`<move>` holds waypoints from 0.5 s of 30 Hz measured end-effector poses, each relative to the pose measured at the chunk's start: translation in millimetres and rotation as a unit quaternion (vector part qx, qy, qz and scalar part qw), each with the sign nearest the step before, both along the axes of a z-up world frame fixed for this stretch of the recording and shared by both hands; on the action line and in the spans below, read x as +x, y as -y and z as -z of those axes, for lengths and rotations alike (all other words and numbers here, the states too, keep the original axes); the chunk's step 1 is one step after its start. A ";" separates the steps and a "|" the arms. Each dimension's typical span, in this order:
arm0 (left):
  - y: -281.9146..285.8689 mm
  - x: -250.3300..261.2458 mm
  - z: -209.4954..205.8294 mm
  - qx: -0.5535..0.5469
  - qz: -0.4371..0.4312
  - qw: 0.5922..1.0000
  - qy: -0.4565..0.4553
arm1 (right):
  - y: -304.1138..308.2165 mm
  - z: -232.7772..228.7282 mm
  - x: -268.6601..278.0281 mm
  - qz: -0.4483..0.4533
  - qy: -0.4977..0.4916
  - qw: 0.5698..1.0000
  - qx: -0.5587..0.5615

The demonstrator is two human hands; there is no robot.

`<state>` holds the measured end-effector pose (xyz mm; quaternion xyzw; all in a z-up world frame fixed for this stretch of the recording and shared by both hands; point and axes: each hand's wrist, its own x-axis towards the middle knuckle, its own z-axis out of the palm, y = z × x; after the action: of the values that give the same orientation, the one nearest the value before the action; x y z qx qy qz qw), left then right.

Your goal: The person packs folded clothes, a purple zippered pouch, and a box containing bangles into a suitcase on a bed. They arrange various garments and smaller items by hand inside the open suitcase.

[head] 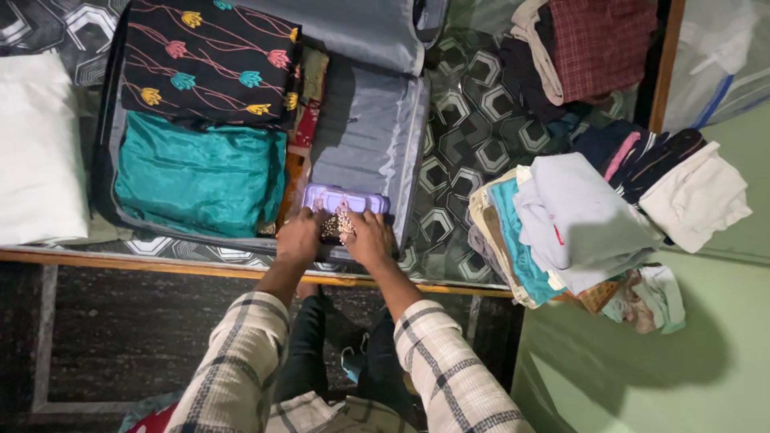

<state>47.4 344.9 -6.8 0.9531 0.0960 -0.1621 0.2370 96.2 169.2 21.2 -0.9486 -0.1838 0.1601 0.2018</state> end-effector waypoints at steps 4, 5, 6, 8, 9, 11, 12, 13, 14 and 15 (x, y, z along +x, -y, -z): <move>1.3 2.6 22.4 -0.059 -0.105 0.993 0.004 | 3.5 10.8 -1.0 0.010 0.003 1.000 0.020; 2.7 1.4 23.9 -0.061 -0.109 0.992 0.030 | 4.5 11.1 -1.3 0.011 0.004 1.000 0.024; 3.9 -0.3 23.3 -0.062 -0.114 0.990 0.057 | 5.0 10.2 -2.4 0.005 -0.003 1.000 0.026; 6.6 -2.1 17.2 -0.059 -0.125 0.988 0.071 | 5.3 4.6 -3.4 -0.007 -0.015 0.999 0.033; 7.9 -2.0 12.9 -0.055 -0.131 0.988 0.058 | 4.6 0.6 -4.3 -0.027 -0.024 0.999 0.023; 9.1 1.2 5.1 -0.048 -0.136 0.988 0.049 | 3.0 -7.6 -3.8 -0.066 -0.037 0.997 0.004; 10.0 2.1 2.5 -0.046 -0.134 0.988 0.053 | 1.7 -10.2 -2.1 -0.062 -0.041 0.997 0.002; 10.5 2.2 1.1 -0.043 -0.133 0.989 0.056 | 0.4 -12.0 -1.5 -0.057 -0.044 0.997 0.000; 10.7 2.7 1.0 -0.040 -0.122 0.991 0.034 | 0.2 -13.0 -0.8 -0.053 -0.047 0.997 -0.002; 10.6 2.4 2.3 -0.036 -0.111 0.993 0.012 | 0.9 -13.3 -0.8 -0.055 -0.057 0.997 -0.009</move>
<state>49.8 334.3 -9.1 0.9292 0.1922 -0.1266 0.2890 95.4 168.3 34.5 -0.9282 -0.2228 0.2262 0.1938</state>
